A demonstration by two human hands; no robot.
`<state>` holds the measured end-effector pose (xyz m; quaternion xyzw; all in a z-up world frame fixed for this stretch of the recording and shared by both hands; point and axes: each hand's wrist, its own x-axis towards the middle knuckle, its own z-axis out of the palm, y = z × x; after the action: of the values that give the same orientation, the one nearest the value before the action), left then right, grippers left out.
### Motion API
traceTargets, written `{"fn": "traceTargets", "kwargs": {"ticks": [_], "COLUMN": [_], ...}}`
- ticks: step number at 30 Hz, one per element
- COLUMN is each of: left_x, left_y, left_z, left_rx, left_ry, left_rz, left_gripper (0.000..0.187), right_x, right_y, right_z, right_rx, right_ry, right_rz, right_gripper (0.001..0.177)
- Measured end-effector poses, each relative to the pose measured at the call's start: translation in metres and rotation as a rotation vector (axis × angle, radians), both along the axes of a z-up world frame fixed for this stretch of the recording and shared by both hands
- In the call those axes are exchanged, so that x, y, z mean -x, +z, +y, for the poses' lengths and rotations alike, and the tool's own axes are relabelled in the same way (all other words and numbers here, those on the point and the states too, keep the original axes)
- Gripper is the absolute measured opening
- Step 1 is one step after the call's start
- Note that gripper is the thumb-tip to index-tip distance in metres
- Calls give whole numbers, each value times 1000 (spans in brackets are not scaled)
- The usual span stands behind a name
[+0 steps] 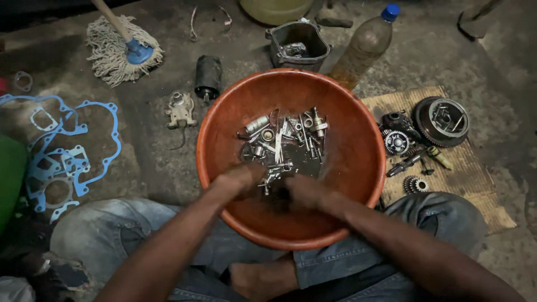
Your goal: The person pours a liquid from a plastic bottle into a basin containing various mechanical parts. They then use their hands to agitate and scrub the parts within the liquid, repeatedly picking up individual components to clean them before placing them back into the basin.
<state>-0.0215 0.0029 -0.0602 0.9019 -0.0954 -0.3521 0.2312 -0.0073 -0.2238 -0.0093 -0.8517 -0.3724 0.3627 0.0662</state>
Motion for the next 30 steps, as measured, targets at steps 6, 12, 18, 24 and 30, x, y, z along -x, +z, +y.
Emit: {"fn": "traceTargets", "kwargs": {"ticks": [6, 12, 18, 24, 30], "left_x": [-12, -16, -26, -34, -49], "left_y": [11, 33, 26, 52, 7], "left_z": [6, 4, 2, 4, 16], "left_rx": [449, 824, 1344, 1445, 1538], "left_ry": [249, 638, 909, 1193, 1274], "left_rz": [-22, 302, 432, 395, 403], "left_gripper": [27, 19, 21, 28, 26], "right_x": [3, 9, 11, 8, 7], "right_y": [-10, 9, 23, 14, 11], "right_z": [2, 8, 15, 10, 7], "right_rx": [-78, -85, 130, -46, -21], "right_ry": [5, 73, -75, -47, -67], "right_rz": [-2, 21, 141, -91, -47], "right_gripper": [46, 37, 32, 38, 35]}}
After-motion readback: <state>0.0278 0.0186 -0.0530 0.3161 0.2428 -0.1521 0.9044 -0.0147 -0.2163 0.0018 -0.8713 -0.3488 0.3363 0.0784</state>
